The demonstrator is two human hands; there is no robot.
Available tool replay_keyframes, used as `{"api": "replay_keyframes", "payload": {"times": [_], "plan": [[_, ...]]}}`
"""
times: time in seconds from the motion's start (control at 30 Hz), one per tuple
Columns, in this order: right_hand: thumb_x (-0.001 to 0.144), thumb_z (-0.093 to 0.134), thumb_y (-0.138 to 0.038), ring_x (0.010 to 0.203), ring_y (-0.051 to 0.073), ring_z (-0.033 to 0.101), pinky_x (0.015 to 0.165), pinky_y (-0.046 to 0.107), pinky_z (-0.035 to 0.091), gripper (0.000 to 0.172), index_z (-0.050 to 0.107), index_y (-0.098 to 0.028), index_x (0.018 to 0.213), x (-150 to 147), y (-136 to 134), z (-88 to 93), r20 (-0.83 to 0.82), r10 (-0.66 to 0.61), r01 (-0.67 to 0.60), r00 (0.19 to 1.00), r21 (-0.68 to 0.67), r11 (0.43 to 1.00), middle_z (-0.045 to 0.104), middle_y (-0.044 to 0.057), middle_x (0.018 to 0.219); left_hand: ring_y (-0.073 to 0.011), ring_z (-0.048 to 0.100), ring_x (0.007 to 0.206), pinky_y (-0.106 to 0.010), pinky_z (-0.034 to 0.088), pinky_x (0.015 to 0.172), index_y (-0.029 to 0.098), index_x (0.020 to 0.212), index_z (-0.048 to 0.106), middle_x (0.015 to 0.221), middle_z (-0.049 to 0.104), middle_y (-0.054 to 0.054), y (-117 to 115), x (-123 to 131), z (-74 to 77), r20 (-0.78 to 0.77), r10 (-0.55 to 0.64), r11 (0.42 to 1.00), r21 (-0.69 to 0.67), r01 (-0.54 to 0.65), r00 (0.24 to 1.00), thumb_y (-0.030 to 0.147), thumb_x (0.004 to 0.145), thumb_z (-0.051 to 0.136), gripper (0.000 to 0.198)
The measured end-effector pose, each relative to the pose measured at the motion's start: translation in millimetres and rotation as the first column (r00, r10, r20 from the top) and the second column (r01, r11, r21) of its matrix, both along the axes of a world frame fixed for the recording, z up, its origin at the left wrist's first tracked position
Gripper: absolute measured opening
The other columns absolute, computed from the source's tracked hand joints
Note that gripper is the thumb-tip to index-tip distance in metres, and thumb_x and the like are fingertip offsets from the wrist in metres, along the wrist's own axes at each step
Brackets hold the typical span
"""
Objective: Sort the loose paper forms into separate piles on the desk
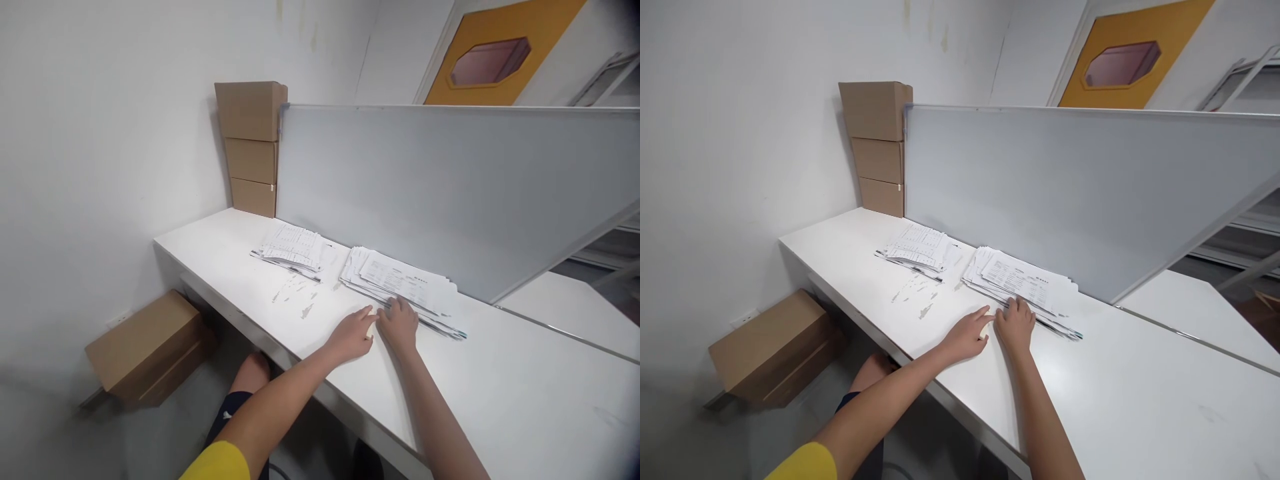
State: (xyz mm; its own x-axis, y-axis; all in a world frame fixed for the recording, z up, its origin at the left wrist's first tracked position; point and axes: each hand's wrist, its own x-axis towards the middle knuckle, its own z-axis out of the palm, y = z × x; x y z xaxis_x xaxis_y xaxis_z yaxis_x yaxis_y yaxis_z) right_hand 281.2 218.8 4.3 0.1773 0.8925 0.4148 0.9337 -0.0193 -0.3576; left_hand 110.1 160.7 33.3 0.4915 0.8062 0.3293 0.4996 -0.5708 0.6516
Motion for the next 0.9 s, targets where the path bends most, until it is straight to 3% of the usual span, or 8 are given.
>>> {"api": "replay_keyframes", "payload": {"times": [0.2,0.9], "plan": [[0.087,0.041,-0.037,0.131,0.035,0.043,0.109,0.053,0.027,0.049,0.055,-0.011,0.126,3.1,2.2,-2.5,0.013,0.012,-0.013,1.0,0.018,1.0,0.05,0.022,0.139,-0.0261,0.039,0.142,-0.045,0.037,0.115,0.023,0.144,0.042,0.16,0.03,-0.008,-0.5,-0.4,1.2,-0.008,-0.002,1.0,-0.021,0.001,1.0,0.013,0.085,0.052,0.061],[0.088,0.041,-0.038,0.129,0.034,0.044,0.108,0.051,0.029,0.049,0.055,-0.011,0.127,6.9,2.7,-6.3,0.032,0.035,-0.036,0.999,0.02,0.999,0.05,0.021,0.139,-0.0254,0.04,0.142,-0.045,0.038,0.115,0.021,0.142,0.045,0.159,0.032,-0.009,-4.1,-3.1,8.2,0.009,0.0,0.999,-0.036,0.0,1.0,0.011,0.084,0.049,0.059]]}}
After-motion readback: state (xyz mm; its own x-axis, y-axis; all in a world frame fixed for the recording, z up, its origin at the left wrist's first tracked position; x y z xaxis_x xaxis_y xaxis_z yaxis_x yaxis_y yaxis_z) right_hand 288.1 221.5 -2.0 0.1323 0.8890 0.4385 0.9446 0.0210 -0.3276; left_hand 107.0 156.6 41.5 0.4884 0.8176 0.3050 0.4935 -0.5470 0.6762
